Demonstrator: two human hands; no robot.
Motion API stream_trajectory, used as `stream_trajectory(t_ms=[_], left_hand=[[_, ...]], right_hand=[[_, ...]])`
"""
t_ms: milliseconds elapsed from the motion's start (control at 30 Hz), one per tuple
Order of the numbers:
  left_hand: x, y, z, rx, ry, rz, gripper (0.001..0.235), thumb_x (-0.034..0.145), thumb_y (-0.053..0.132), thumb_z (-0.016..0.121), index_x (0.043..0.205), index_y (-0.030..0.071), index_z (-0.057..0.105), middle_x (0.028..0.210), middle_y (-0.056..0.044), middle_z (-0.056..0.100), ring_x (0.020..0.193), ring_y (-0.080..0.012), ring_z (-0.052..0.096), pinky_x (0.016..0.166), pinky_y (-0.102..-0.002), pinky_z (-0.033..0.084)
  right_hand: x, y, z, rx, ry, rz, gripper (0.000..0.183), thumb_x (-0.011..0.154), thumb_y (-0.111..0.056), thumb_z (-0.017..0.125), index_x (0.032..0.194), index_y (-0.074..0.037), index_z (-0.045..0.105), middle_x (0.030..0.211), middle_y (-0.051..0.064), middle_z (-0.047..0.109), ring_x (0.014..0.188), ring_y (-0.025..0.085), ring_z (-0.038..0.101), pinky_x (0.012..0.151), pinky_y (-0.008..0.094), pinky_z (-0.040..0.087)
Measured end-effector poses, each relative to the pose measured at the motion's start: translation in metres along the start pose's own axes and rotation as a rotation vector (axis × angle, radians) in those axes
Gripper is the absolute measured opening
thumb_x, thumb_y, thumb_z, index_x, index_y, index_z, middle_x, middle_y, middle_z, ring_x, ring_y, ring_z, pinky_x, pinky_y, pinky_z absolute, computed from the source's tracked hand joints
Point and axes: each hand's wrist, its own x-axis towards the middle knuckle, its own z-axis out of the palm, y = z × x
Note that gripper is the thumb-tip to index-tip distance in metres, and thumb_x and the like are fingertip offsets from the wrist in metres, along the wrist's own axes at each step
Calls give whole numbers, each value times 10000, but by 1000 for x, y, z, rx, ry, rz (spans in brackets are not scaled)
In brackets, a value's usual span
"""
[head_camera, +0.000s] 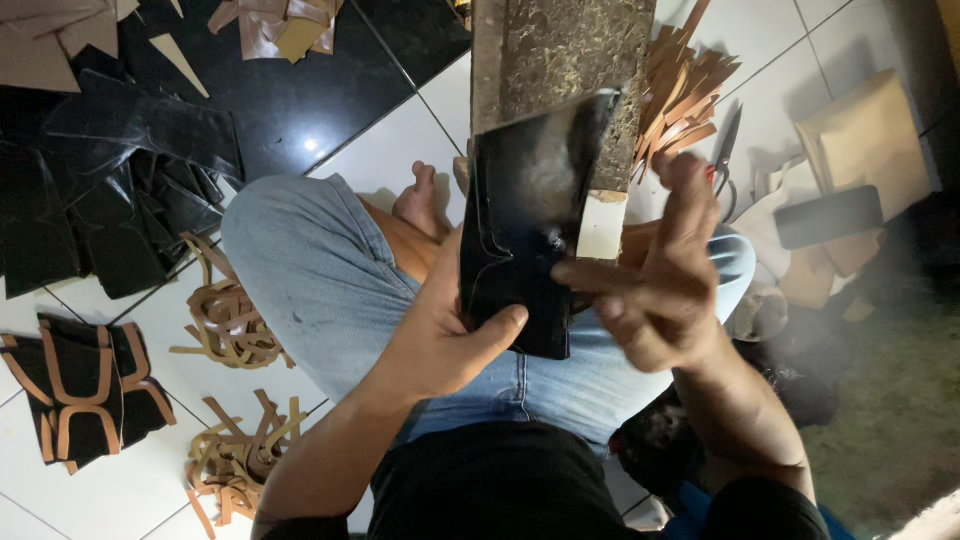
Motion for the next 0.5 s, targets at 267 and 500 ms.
stream_trajectory(t_ms=[267,500], left_hand=[[1,7,-1,-4,17,-42,728,979,-46,667,1599,-8,287,1429,-83,533,1339,-136,518,1173,-324,434],[0,10,-1,-52,35,-62,745,972,-60,658,1600,-3,262,1445,-84,526,1357,-149,517,1181,-336,432]], right_hand=[[1,6,4,-170,-16,-170,270,927,-220,686,1112,-139,864,1797,47,33,1637,247,95,1302,393,101],[6,0,2,-195,-20,-157,285,938,-217,710,1174,-171,864,1818,13,43,1619,245,131,1261,416,186]])
